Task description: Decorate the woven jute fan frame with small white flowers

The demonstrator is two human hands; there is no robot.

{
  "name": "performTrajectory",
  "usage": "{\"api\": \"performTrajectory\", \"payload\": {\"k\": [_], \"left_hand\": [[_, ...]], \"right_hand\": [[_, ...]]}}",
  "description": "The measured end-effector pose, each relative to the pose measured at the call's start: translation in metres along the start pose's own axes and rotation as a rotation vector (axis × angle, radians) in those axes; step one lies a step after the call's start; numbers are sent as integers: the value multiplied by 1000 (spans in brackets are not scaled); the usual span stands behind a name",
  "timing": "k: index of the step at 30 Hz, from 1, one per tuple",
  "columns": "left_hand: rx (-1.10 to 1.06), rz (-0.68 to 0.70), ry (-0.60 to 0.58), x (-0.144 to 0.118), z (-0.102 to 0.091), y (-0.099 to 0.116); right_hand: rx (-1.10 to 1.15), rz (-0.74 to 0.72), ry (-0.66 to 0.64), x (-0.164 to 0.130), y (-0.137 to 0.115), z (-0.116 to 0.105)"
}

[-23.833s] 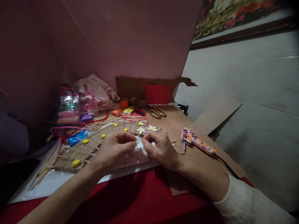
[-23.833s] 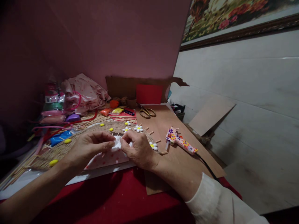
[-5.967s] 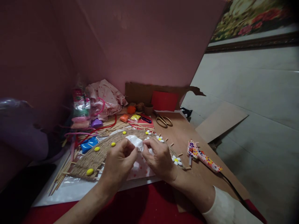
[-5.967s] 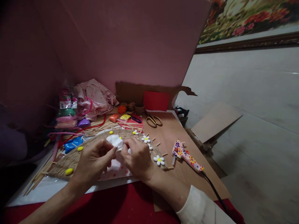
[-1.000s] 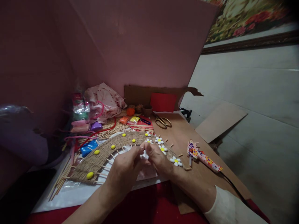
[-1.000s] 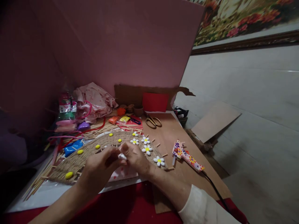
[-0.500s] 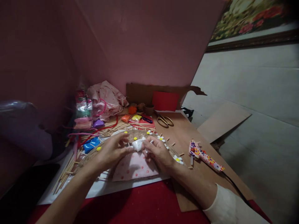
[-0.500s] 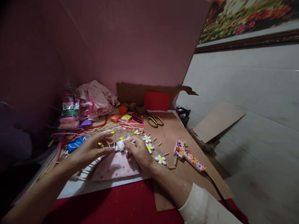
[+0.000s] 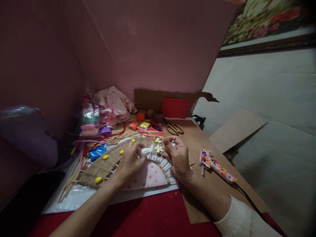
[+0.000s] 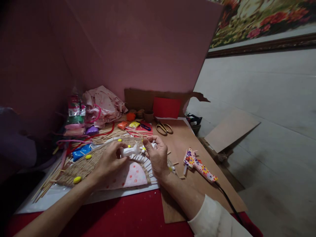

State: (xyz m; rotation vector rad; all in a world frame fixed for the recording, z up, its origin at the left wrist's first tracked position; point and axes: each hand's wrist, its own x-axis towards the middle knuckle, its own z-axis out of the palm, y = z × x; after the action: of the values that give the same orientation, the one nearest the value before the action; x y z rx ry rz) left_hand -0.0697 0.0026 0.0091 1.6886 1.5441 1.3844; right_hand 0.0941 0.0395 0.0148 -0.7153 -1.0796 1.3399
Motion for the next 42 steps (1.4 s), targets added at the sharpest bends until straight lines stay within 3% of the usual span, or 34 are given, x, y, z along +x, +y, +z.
{"api": "performTrajectory", "payload": {"k": [4,8,20,26,36,42], "left_hand": [[-526,-211,-70,-1,-7,9],[-778,-222,-167,-7,-8,10],[-715,-194,-210,-15,0,14],[-814,-298,-249,-16,0,13],[-818,-296,-177,-13,-4,18],[-808,-267,-174,-14,-6,16]], "right_hand": [[-61,-74,-5,1,1,0],[-102,-82,-33,1,0,-1],[-572,-347,-321,-2,-15,-2],[-444,-482,-313,-3,-14,-1],[-732,-637,-402,-10,-18,-7],[-610,-594,-284,-10,-17,-5]]}}
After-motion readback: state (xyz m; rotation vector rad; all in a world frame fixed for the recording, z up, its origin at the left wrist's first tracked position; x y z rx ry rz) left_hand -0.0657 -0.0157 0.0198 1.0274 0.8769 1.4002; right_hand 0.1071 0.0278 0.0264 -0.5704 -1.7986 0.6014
